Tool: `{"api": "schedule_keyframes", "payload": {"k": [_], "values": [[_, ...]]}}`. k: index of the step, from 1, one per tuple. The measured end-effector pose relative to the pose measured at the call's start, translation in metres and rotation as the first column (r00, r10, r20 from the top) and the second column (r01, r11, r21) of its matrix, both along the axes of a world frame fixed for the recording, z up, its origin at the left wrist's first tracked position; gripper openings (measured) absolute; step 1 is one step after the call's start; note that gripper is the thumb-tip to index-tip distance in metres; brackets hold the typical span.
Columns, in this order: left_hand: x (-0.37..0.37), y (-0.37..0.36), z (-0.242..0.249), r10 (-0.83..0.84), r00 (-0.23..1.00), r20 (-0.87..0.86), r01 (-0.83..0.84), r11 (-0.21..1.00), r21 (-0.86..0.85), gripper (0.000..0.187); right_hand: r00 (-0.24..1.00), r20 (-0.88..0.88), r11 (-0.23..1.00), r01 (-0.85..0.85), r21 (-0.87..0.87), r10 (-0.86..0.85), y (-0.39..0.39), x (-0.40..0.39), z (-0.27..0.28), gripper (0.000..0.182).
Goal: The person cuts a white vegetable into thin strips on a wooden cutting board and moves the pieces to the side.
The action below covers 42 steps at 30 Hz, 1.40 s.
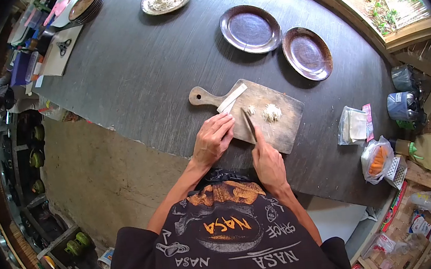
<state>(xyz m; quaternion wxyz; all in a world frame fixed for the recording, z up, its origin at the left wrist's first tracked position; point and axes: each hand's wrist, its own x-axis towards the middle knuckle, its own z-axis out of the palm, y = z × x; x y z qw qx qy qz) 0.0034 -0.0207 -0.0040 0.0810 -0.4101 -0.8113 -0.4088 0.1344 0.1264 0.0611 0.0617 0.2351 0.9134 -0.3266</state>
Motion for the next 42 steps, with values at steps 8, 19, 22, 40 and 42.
{"api": "schedule_keyframes", "payload": {"k": [8,19,22,40,42], "values": [[-0.003,0.005,0.008,0.003,0.998,-0.063,-0.009,0.995,-0.096,0.026,0.986,-0.036,0.987,0.161,0.006,-0.161,0.018,0.018,0.0,0.061],[-0.01,0.011,0.007,-0.029,0.997,-0.076,0.023,0.996,-0.081,0.026,0.992,-0.115,0.998,-0.055,0.015,0.056,0.003,0.007,-0.004,0.06],[-0.007,0.01,0.004,-0.03,0.998,-0.058,0.026,0.998,-0.061,0.027,0.998,-0.048,0.998,-0.033,-0.053,0.031,0.001,0.006,0.0,0.055],[-0.002,0.008,0.002,-0.02,1.0,-0.024,0.019,0.998,-0.064,0.028,0.996,0.06,0.998,-0.062,-0.004,0.062,0.0,0.007,0.0,0.064],[-0.008,0.008,0.002,-0.011,0.999,-0.051,0.007,0.997,-0.077,0.028,0.995,0.056,0.997,-0.079,-0.028,0.08,0.005,0.015,0.0,0.066]]}}
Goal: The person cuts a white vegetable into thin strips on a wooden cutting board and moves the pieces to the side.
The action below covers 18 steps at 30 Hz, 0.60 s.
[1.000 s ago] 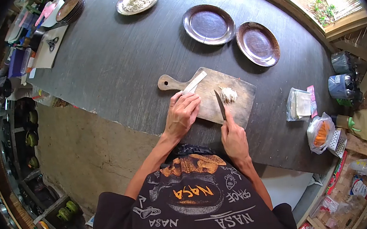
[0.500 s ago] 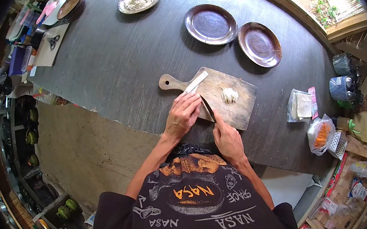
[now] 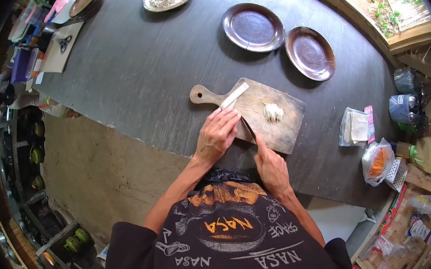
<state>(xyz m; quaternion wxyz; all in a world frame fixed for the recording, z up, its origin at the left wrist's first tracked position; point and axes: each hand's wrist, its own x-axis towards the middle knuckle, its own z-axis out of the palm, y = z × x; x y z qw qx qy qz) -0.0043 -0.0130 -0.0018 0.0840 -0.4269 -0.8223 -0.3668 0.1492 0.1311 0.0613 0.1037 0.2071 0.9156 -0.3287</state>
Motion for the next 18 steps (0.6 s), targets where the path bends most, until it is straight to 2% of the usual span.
{"api": "schedule_keyframes", "payload": {"k": [1,3,9,13,15,18], "values": [[0.002,-0.001,0.001,-0.011,1.0,0.015,0.011,1.0,-0.006,0.028,1.0,0.005,1.0,-0.005,-0.003,0.005,0.001,0.005,-0.003,0.066],[0.001,-0.001,0.0,-0.025,0.999,0.023,0.026,1.0,-0.01,0.029,0.991,-0.128,1.0,-0.031,-0.006,0.03,0.003,0.008,-0.014,0.067],[-0.001,-0.002,-0.002,-0.051,0.998,0.035,0.05,0.998,0.025,0.03,0.979,-0.201,0.999,-0.042,0.006,0.042,0.001,-0.002,-0.021,0.068],[-0.001,-0.003,0.0,-0.03,0.999,0.033,0.03,1.0,0.01,0.029,0.996,-0.091,0.999,-0.01,-0.042,0.006,-0.002,-0.012,-0.011,0.066],[0.004,-0.003,0.001,-0.021,0.999,0.036,0.021,1.0,-0.002,0.028,1.0,-0.008,1.0,0.022,0.004,-0.022,-0.004,-0.012,-0.004,0.066],[0.002,-0.002,0.005,-0.012,1.0,0.01,0.012,0.999,-0.049,0.029,0.996,-0.088,0.998,0.027,-0.057,-0.032,-0.002,0.001,-0.004,0.065]]}}
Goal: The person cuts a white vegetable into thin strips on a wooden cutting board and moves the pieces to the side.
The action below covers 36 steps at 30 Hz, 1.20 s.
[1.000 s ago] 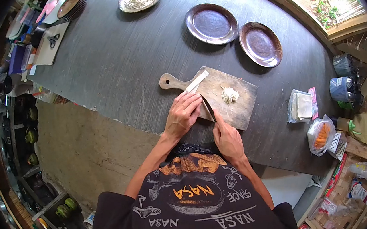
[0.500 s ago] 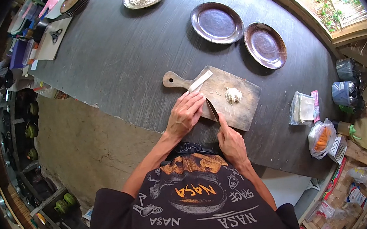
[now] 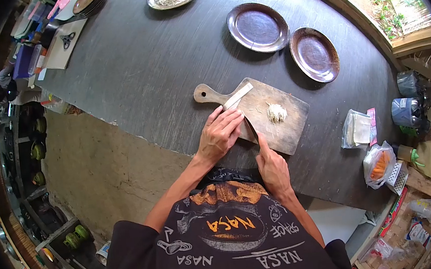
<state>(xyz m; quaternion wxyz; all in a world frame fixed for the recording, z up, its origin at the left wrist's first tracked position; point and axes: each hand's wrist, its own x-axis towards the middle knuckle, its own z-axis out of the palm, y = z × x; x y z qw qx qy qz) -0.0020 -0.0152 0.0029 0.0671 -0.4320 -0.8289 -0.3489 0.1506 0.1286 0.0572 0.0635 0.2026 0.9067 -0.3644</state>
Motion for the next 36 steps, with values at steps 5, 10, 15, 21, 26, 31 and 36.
{"api": "schedule_keyframes", "payload": {"k": [5,10,15,21,26,31,36], "values": [[0.0,0.0,-0.012,-0.033,0.999,0.029,0.031,0.998,0.058,0.031,1.0,-0.013,1.0,-0.003,-0.015,0.003,0.002,0.003,-0.007,0.065],[-0.002,-0.001,-0.011,-0.046,0.998,0.047,0.044,0.997,0.056,0.031,0.998,-0.066,1.0,-0.016,-0.017,0.015,0.003,-0.004,-0.011,0.064],[-0.001,-0.002,-0.009,-0.043,0.997,0.058,0.039,0.997,0.074,0.03,0.998,-0.052,1.0,-0.024,-0.004,0.023,0.001,-0.01,-0.01,0.064],[0.0,-0.002,-0.009,-0.029,0.999,0.043,0.026,0.998,0.062,0.03,0.998,0.055,0.999,-0.005,0.053,0.002,-0.004,-0.014,0.001,0.066],[-0.001,-0.001,-0.008,-0.034,0.999,0.021,0.033,0.999,0.042,0.03,0.999,0.008,0.999,-0.031,0.043,0.031,0.001,0.003,-0.008,0.067],[0.0,-0.002,-0.007,-0.047,0.998,0.037,0.045,0.997,0.06,0.029,0.992,-0.118,0.999,-0.038,0.027,0.041,0.001,0.002,-0.018,0.067],[-0.001,-0.001,-0.003,-0.025,0.999,0.028,0.022,0.997,0.08,0.026,0.993,-0.104,0.998,-0.05,0.041,0.054,0.0,-0.008,-0.015,0.069]]}}
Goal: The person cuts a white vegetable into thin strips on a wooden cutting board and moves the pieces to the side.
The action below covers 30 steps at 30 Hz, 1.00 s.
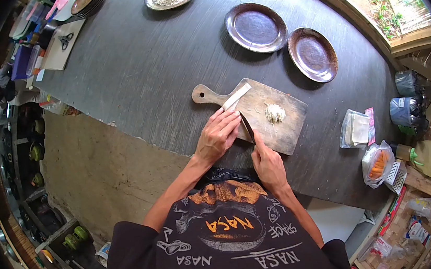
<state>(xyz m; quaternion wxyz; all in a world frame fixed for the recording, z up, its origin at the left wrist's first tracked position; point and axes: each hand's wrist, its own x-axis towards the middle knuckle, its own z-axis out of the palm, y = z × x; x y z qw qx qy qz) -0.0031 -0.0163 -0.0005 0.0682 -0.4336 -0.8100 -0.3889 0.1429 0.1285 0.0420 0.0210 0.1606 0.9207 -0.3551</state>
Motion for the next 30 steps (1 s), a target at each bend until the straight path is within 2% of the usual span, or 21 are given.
{"api": "schedule_keyframes", "payload": {"k": [1,3,7,12,18,22,24,30], "values": [[-0.001,0.0,-0.001,0.001,1.0,0.001,-0.001,1.0,0.001,0.026,1.0,0.001,1.0,-0.001,0.001,0.001,-0.001,-0.003,0.005,0.069],[0.001,0.001,-0.004,0.009,1.0,-0.003,-0.009,1.0,-0.008,0.026,0.983,0.178,0.999,0.036,0.03,-0.04,-0.005,-0.007,0.016,0.067],[0.001,-0.001,-0.001,0.01,1.0,-0.015,-0.01,1.0,-0.021,0.027,0.984,0.178,0.999,0.024,0.024,-0.028,-0.003,0.002,0.017,0.067],[0.001,-0.001,-0.003,-0.003,1.0,0.01,0.003,1.0,-0.018,0.028,1.0,0.02,1.0,0.002,-0.017,-0.002,0.002,0.013,0.0,0.068],[-0.001,-0.001,-0.002,-0.011,1.0,0.013,0.011,1.0,0.0,0.029,1.0,-0.006,1.0,-0.007,-0.031,0.007,0.004,0.005,-0.004,0.067],[-0.002,-0.002,-0.004,-0.035,0.999,0.012,0.035,0.999,0.008,0.029,1.0,0.0,0.999,-0.002,-0.054,0.002,0.004,-0.002,0.001,0.066],[0.0,-0.002,-0.006,-0.017,1.0,0.016,0.017,1.0,0.002,0.029,0.996,0.089,0.999,0.029,-0.034,-0.026,0.003,-0.005,0.011,0.066],[0.0,-0.002,0.0,-0.017,1.0,-0.017,0.017,0.999,-0.028,0.029,0.987,0.152,0.995,0.055,-0.086,-0.042,0.002,0.006,0.021,0.064]]}}
